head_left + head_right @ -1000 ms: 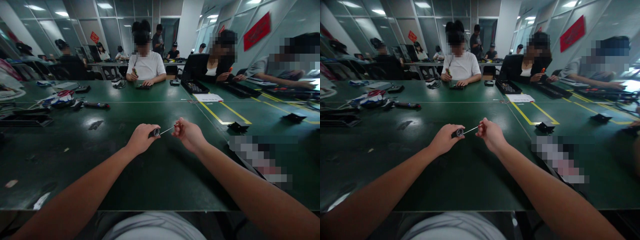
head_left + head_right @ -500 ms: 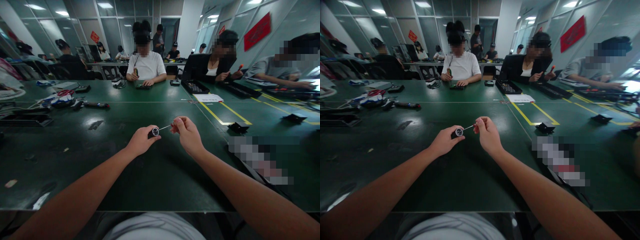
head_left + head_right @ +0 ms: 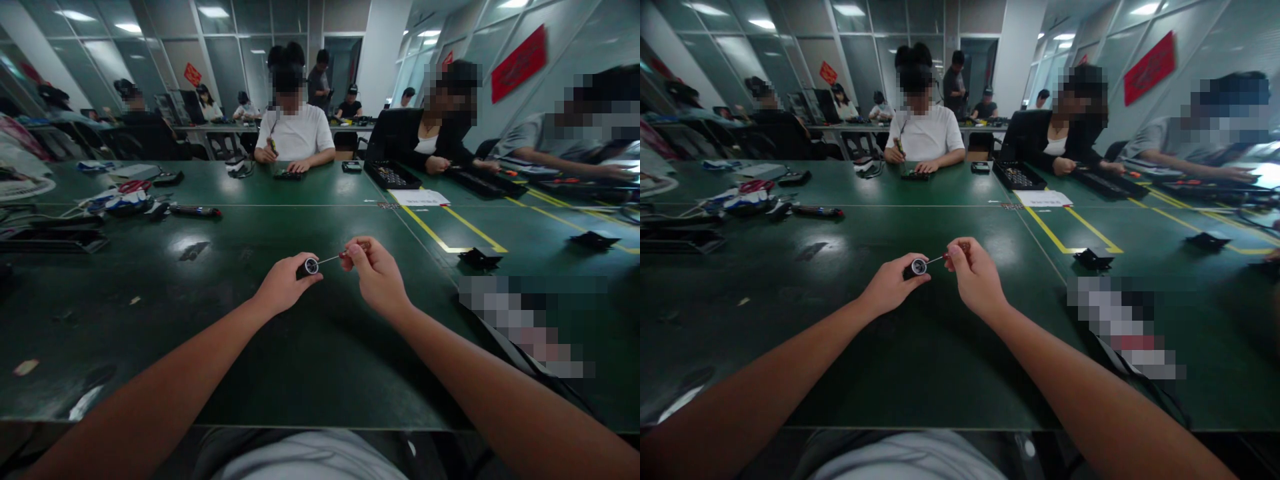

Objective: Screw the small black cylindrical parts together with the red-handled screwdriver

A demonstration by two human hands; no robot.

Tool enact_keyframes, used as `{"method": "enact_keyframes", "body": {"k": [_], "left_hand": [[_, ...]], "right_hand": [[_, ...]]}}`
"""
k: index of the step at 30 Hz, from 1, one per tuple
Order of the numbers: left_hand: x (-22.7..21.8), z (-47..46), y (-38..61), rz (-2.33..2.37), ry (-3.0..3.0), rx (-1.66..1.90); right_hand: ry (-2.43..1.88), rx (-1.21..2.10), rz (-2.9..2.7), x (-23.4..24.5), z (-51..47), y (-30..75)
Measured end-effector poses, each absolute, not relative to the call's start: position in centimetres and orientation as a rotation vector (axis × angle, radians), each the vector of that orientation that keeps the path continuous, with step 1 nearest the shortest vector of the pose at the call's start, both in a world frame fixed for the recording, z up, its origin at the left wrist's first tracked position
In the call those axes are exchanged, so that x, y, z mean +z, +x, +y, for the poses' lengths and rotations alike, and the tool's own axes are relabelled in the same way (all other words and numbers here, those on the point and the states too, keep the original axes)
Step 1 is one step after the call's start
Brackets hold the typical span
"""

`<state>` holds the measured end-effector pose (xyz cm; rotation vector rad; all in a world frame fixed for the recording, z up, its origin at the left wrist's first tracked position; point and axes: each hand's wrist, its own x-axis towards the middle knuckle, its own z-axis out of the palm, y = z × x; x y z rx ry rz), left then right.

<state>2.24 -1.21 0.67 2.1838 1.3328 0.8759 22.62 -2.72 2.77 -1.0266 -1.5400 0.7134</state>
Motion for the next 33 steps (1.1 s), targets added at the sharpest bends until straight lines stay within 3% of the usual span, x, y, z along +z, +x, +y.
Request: {"method": "enact_keyframes", "body": {"k": [9, 33], "left_hand": [[0.5, -1.3, 2.1, 1.310, 2.174, 0.856], [0.4, -1.2, 2.0, 1.344, 2.161, 0.875]], "right_hand": [[-1.131, 0.515, -1.629, 3.1, -4.0, 22.5], [-1.168, 0.498, -1.740, 3.4, -3.7, 22.8]]}}
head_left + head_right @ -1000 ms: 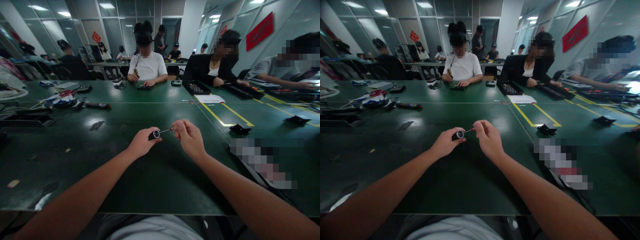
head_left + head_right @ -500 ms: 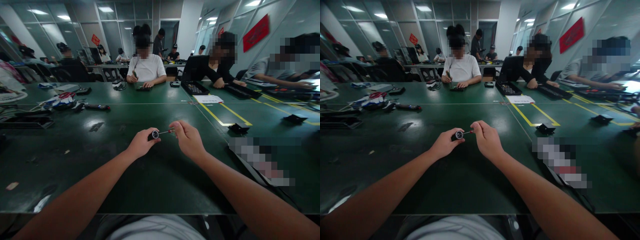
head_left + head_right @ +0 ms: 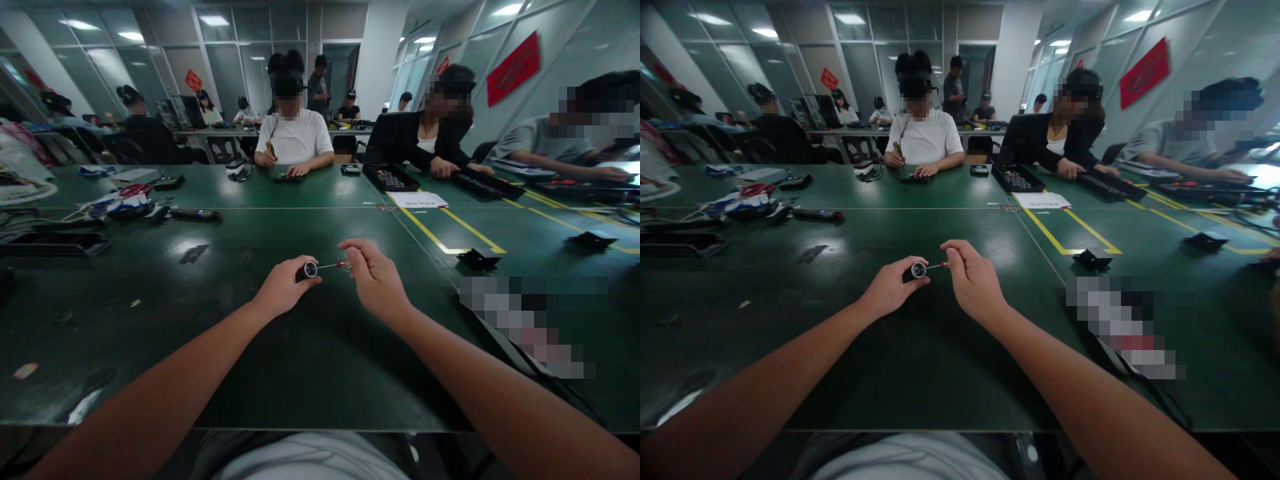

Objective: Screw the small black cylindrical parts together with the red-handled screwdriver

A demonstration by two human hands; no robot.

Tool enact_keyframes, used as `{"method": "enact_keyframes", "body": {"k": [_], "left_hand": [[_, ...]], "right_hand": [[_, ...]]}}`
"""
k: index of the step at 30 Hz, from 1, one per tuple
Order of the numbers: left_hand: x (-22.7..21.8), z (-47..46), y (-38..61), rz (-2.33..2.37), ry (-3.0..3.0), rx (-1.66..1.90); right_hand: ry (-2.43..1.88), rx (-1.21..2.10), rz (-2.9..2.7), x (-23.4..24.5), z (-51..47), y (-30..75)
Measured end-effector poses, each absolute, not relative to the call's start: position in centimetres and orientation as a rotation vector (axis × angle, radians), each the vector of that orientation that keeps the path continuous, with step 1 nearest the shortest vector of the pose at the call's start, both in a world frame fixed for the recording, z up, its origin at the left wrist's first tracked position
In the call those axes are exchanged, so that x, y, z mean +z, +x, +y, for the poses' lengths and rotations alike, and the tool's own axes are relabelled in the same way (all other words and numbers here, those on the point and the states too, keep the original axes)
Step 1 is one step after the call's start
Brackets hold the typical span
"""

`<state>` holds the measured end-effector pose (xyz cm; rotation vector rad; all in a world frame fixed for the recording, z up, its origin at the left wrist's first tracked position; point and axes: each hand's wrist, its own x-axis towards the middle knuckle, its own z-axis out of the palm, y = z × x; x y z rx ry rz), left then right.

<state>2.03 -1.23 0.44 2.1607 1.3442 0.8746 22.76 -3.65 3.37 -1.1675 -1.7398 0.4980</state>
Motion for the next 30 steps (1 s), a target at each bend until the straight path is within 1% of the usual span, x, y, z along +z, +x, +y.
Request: {"method": "enact_keyframes", "body": {"k": [8, 14, 21, 27, 30], "left_hand": [[0.43, -1.14, 1.91, 1.347, 2.156, 0.888], [0.15, -1.13, 1.93, 1.320, 2.185, 0.871], [0.39, -1.10, 1.88, 1.364, 2.175, 0.894], [0.34, -1.14, 2.02, 1.343, 2.154, 0.891], [0.30, -1.10, 1.88, 1.349, 2.132, 0.909]], "right_hand": [[-1.069, 0.656, -1.679, 2.62, -3.08, 22.96], [-1.146, 0.541, -1.698, 2.92, -3.16, 22.75], [-1.093, 0.599, -1.648, 2.40, -2.94, 22.79], [-1.149, 0.482, -1.702, 3.08, -3.62, 22.64], [-1.114, 0.530, -1.647, 2.82, -3.48, 22.65]]}}
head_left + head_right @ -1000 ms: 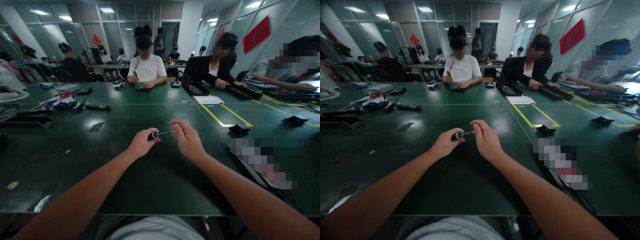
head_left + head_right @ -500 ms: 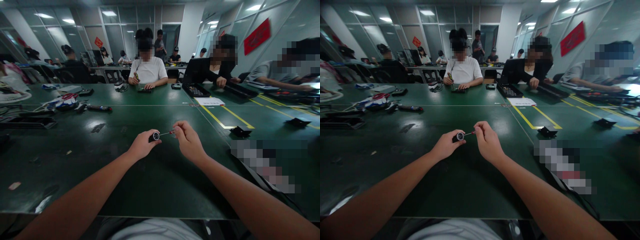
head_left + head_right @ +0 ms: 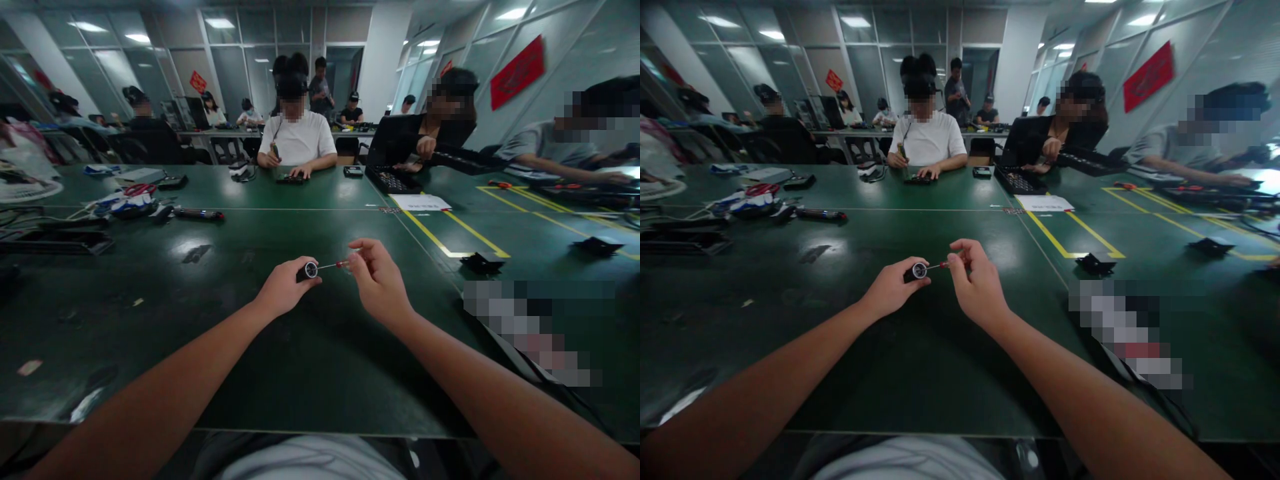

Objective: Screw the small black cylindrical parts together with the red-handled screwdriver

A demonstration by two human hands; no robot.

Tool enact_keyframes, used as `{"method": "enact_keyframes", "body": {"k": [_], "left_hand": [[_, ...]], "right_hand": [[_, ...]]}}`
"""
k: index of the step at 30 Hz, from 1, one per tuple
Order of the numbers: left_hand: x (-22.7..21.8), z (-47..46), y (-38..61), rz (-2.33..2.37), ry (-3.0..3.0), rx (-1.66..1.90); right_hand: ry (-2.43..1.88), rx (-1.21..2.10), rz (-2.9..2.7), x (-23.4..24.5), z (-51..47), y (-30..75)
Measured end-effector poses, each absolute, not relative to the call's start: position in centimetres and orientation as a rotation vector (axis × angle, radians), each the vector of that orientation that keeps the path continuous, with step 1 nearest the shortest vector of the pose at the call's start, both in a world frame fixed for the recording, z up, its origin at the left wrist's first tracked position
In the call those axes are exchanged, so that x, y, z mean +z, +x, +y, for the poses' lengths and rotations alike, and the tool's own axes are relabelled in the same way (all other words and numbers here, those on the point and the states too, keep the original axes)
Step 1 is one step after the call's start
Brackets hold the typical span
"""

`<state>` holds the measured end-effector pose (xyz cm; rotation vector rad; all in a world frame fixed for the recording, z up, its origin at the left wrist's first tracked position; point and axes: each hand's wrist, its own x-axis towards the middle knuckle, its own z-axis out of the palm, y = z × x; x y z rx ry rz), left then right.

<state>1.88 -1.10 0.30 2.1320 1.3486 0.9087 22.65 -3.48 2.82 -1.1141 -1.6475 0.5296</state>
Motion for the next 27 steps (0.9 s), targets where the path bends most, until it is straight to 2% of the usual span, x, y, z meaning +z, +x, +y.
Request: {"method": "enact_keyframes", "body": {"k": [10, 16, 27], "left_hand": [[0.6, -1.3, 2.2, 1.326, 2.220, 0.838], [1.5, -0.6, 1.7, 1.353, 2.530, 0.823], [1.1, -0.8, 1.9, 1.429, 2.405, 0.761]], "right_hand": [[-1.024, 0.778, -1.471, 2.1, -2.3, 22.4], [-1.000, 1.366, -0.999, 1.3, -0.1, 23.5], [-0.969, 1.099, -1.115, 1.2, -0.9, 22.7]]}}
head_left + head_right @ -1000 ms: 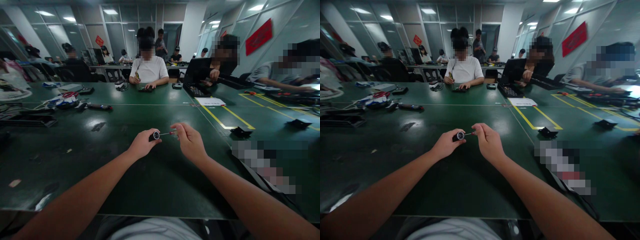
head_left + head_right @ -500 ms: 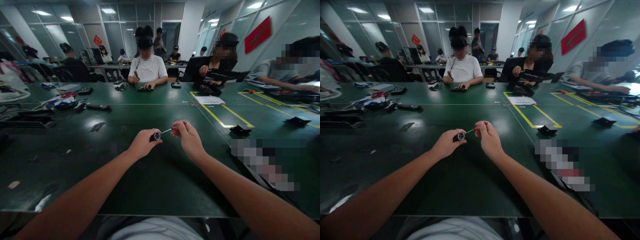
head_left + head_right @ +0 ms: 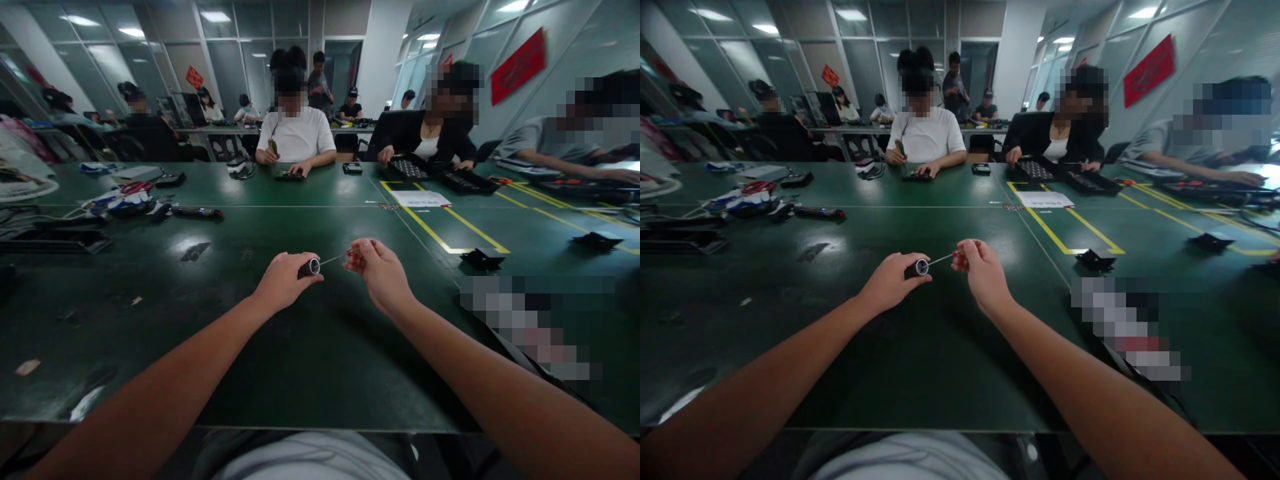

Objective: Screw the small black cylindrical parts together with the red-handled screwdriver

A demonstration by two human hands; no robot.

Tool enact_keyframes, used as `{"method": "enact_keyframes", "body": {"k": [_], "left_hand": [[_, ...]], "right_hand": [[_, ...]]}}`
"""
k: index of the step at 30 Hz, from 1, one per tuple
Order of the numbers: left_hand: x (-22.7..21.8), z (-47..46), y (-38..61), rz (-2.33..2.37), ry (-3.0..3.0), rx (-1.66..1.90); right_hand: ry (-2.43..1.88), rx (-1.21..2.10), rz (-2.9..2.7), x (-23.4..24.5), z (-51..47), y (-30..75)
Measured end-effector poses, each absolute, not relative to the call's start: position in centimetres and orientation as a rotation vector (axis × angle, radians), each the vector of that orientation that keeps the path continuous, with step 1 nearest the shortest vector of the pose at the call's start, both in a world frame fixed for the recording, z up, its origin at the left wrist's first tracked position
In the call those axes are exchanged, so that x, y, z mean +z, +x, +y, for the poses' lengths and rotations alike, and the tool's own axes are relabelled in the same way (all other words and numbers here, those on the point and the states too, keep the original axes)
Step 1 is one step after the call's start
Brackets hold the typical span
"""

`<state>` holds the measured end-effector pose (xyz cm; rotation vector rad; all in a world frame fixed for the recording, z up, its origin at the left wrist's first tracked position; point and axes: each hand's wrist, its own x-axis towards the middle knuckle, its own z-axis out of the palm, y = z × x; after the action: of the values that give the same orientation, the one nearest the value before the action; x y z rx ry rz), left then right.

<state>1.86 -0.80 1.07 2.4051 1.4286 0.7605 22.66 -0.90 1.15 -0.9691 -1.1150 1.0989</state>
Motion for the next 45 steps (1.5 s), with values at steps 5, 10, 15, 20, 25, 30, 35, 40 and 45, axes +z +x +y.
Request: {"method": "enact_keyframes", "body": {"k": [5, 10, 15, 20, 25, 30, 35, 40, 45], "left_hand": [[1.0, -0.7, 1.7, 1.414, 2.402, 0.784], [0.8, -0.6, 1.4, 1.431, 2.399, 0.811], [0.9, -0.6, 1.4, 1.413, 2.351, 0.864], [1.2, -0.9, 1.5, 1.407, 2.232, 0.901], [1.1, -0.9, 1.6, 1.403, 2.244, 0.881], [1.0, -0.9, 1.6, 1.416, 2.228, 0.876], [0.9, -0.9, 1.7, 1.418, 2.253, 0.875], [0.9, -1.2, 2.0, 1.403, 2.302, 0.833], [1.0, -1.3, 2.1, 1.398, 2.285, 0.785]], "right_hand": [[-1.027, 0.867, -1.390, 1.7, -1.4, 22.8], [-1.021, 0.812, -1.564, 2.8, -2.3, 22.8], [-1.051, 0.697, -1.623, 2.7, -2.8, 22.8], [-1.015, 0.794, -1.517, 2.7, -2.5, 22.7], [-0.983, 0.801, -1.464, 2.7, -2.4, 22.6], [-0.983, 0.773, -1.515, 2.8, -2.8, 22.5], [-0.983, 0.752, -1.554, 2.9, -2.9, 22.6], [-1.093, 0.552, -1.606, 3.2, -3.5, 22.7], [-1.085, 0.456, -1.653, 3.2, -3.9, 22.6]]}}
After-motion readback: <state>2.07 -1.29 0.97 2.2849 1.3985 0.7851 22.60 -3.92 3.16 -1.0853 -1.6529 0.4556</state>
